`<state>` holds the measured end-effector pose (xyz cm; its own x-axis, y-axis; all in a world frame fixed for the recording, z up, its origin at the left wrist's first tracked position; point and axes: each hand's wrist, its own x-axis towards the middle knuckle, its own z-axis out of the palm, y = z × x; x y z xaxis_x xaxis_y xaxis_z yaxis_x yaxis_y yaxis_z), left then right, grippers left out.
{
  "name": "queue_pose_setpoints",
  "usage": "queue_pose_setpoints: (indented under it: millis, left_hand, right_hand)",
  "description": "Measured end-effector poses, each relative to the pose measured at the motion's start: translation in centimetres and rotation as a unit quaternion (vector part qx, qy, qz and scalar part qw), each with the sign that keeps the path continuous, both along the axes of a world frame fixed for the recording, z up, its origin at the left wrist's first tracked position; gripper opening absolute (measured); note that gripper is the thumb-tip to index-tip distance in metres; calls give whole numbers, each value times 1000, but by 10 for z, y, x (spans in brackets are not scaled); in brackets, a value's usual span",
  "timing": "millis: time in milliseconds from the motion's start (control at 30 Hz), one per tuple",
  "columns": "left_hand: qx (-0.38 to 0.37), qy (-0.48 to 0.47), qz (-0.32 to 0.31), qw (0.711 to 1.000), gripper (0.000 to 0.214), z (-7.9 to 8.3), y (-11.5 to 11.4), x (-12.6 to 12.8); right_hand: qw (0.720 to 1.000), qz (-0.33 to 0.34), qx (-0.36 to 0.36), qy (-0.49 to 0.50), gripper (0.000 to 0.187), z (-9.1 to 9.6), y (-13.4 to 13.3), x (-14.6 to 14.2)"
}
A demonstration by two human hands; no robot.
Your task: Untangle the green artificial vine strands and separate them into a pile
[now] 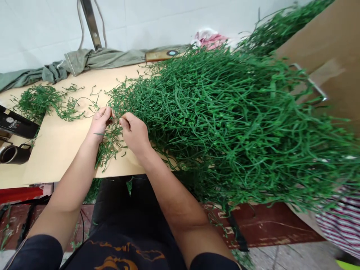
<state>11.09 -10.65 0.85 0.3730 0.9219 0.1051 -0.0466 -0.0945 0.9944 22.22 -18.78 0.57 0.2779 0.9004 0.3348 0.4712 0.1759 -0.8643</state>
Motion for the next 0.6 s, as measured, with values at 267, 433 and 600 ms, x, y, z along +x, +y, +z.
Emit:
queue_pose_setpoints:
  millis: [267,433,600]
  left_hand:
    - [-51,22,116,992,36,0,10,-3]
    - [-82,-12,271,959,34,0,28,-37]
    - [-13,27,149,988,44,-3,24,-33]
  right_hand:
    - [998,-28,56,-26,23,11,-31,-19]
    - [985,-43,157,-65,24,28,-55,-6]
    - [939,-239,167,-185,30,55,-60,71]
